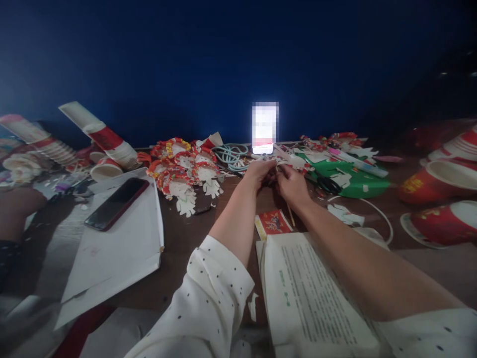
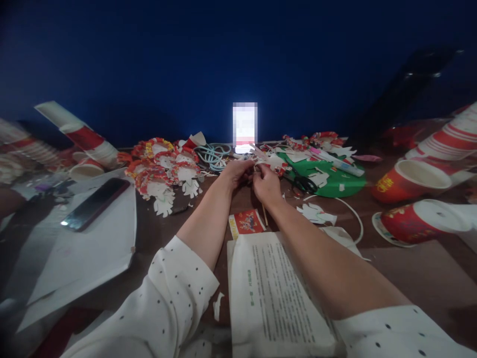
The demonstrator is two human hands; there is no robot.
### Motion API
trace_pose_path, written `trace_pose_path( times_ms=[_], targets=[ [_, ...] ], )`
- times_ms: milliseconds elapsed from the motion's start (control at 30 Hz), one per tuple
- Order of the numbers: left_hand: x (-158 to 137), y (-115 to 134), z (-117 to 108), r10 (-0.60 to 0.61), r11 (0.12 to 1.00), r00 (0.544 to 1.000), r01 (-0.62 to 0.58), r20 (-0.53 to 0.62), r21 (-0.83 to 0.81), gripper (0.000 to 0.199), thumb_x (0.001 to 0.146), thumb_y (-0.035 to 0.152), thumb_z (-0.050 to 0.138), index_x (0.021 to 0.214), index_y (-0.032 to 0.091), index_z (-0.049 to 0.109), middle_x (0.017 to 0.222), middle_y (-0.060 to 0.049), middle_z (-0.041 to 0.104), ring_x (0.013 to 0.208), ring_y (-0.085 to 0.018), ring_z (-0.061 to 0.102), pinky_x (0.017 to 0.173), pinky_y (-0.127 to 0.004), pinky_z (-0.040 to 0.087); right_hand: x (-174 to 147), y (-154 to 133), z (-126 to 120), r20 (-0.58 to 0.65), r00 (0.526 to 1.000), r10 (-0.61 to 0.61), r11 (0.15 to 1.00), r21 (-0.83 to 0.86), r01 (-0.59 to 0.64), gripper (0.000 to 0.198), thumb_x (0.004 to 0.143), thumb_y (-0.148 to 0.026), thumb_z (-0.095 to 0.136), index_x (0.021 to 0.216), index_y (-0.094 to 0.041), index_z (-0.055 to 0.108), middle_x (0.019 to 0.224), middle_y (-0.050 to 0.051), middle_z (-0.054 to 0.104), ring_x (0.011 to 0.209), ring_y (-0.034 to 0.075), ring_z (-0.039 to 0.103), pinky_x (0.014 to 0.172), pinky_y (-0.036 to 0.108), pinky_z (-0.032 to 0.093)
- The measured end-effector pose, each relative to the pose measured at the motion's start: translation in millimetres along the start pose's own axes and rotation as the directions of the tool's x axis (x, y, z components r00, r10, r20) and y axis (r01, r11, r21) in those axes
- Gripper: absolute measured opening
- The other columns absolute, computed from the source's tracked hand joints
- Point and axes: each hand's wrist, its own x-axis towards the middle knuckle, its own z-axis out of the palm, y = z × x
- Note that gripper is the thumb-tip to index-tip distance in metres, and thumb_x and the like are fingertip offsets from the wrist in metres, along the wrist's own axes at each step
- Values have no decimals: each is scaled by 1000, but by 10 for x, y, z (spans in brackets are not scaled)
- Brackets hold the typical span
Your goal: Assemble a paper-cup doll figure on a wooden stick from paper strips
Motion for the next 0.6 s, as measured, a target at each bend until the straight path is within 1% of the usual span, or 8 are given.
trace_pose_path(
  times_ms=[100, 233, 367, 500, 533, 600],
  targets=[
    [24, -11, -5, -12, 1000, 1000, 12, -14, 9, 20, 80, 21, 73, 69, 16, 57, 49, 6, 47, 42, -5, 44, 46, -16, 34, -4, -7, -6, -2, 1000, -8, 1000, -21, 8, 29, 86, -34, 47, 96, -21, 71, 78, 8, 72, 87, 28, 67, 78, 40, 52],
    [18, -3, -2, -33, 999, 999, 33, -12, -13, 20, 79, 22, 75, 69, 16, 58, 48, 6, 46, 41, -5, 43, 44, -16, 32, -18, -36, -19, 20, 1000, 6, 1000, -8, -6, 28, 87, -35, 46, 93, -22, 70, 79, 7, 72, 85, 28, 68, 79, 41, 52],
    [-20, 25, 4, -52, 998, 999, 53, 7, -46, 20, 80, 19, 72, 68, 17, 56, 47, 7, 45, 39, -4, 41, 40, -14, 27, -21, -54, -26, 19, 1000, 13, 1000, -7, -13, 27, 88, -37, 47, 91, -22, 69, 75, 7, 71, 87, 29, 68, 79, 41, 53],
    [-26, 36, 4, -69, 993, 998, 69, 0, -95, 21, 79, 16, 73, 68, 16, 56, 48, 7, 46, 39, -3, 40, 41, -13, 28, -17, -55, -30, 15, 1000, 16, 1000, -24, -16, 26, 88, -38, 48, 90, -22, 69, 72, 7, 70, 87, 30, 68, 79, 41, 53],
    [-22, 35, 4, -82, 990, 997, 81, -4, -111, 21, 78, 16, 75, 68, 16, 56, 49, 7, 47, 39, -2, 40, 41, -13, 28, -17, -55, -32, 11, 1000, 15, 1000, -28, -15, 26, 88, -38, 48, 91, -22, 69, 72, 7, 70, 87, 30, 68, 79, 42, 53],
    [-16, 35, 4, -144, 977, 989, 138, -24, -165, 21, 75, 16, 78, 68, 15, 58, 50, 6, 49, 40, -2, 40, 42, -13, 29, -19, -54, -35, 8, 1000, 10, 999, -36, -10, 26, 88, -37, 47, 92, -22, 68, 72, 7, 70, 88, 30, 67, 80, 42, 52]
  ],
)
